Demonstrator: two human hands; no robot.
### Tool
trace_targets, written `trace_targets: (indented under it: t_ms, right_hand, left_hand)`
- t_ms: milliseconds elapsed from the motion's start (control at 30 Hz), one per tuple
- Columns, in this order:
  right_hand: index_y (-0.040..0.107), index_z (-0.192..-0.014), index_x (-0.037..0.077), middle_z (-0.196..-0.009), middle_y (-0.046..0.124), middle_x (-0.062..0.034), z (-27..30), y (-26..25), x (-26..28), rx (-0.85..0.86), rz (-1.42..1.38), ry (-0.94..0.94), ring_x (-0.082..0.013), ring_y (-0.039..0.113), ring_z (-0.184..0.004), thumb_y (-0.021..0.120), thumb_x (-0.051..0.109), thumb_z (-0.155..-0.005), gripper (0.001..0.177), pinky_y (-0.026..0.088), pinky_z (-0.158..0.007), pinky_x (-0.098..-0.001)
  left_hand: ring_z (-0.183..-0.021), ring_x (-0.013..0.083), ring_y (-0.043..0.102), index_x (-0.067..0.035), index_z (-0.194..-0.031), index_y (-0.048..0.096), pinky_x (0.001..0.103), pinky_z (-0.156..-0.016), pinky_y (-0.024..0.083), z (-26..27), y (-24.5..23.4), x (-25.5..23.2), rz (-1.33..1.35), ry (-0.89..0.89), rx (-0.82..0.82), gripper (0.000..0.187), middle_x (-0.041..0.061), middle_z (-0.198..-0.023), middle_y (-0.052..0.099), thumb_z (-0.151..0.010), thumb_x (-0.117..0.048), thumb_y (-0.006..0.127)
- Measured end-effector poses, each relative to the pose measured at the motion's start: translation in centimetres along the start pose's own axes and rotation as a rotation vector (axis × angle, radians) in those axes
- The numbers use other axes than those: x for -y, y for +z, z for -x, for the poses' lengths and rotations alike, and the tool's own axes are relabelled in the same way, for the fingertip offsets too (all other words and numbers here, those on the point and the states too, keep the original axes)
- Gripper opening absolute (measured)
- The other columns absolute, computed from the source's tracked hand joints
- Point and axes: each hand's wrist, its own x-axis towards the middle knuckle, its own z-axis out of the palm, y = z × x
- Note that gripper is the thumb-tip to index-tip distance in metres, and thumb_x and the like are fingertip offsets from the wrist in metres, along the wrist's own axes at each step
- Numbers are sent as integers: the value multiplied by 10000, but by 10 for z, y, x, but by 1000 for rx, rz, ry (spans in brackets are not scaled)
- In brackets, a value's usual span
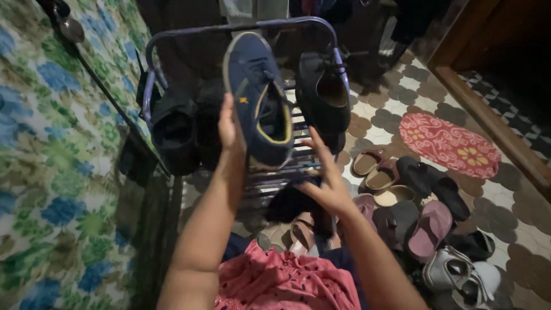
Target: The person cleans several pairs of shoes using a dark cloth. They wipe the exterior of blue sneakers, white sneakers, and black shoes, then place them on a metal shoe rack.
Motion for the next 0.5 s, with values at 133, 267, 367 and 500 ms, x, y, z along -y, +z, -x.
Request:
trace_targets:
  t_ms: [133, 267, 367, 500]
  right_hand:
    - [234, -1662, 171, -1546, 462, -101, -42, 17, -48, -86, -157, -20, -193, 504, -1339, 735, 1, -810, 1003, 428, -1101, -326]
    - [308, -1675, 126, -1543, 508, -148, -53, 19, -92, -127, -163, -27, -221, 515, -1390, 741, 7, -870, 921, 431, -1152, -325]
    - [335, -1630, 145, -1416, 515, -148, -51, 30, -86, -206, -53, 75, -230, 569, -1281, 773, 39, -793, 951, 531, -1037, -331]
    - [359, -1578, 156, -1439, 488, -111, -61, 34, -62, -233, 76, -32, -222, 539, -1321, 756, 45, -774, 904, 560, -978, -322]
  left_hand:
    - [-1108, 286, 663, 41, -1273, 700, 378, -975, 511, -39, -55, 24, -537, -46, -347, 649, 145, -1198, 719, -1049, -540, 517]
    - [-1070, 268, 712, -10, -1239, 725, 374, -925, 516, -47, -71, 16, -1399, 36, -511, 578, 130, -1119, 754, -1028, -503, 509]
    - [-1145, 242, 670, -31, -1317, 690, 352, -981, 467, -41, -69, 8, -1387, -95, -402, 572, 101, -1200, 741, -1056, -502, 497]
    - [-1189, 212, 609, 33, -1369, 610, 321, -1023, 462, -29, -42, -3, -957, -119, -128, 657, 106, -1269, 676, -936, -456, 681]
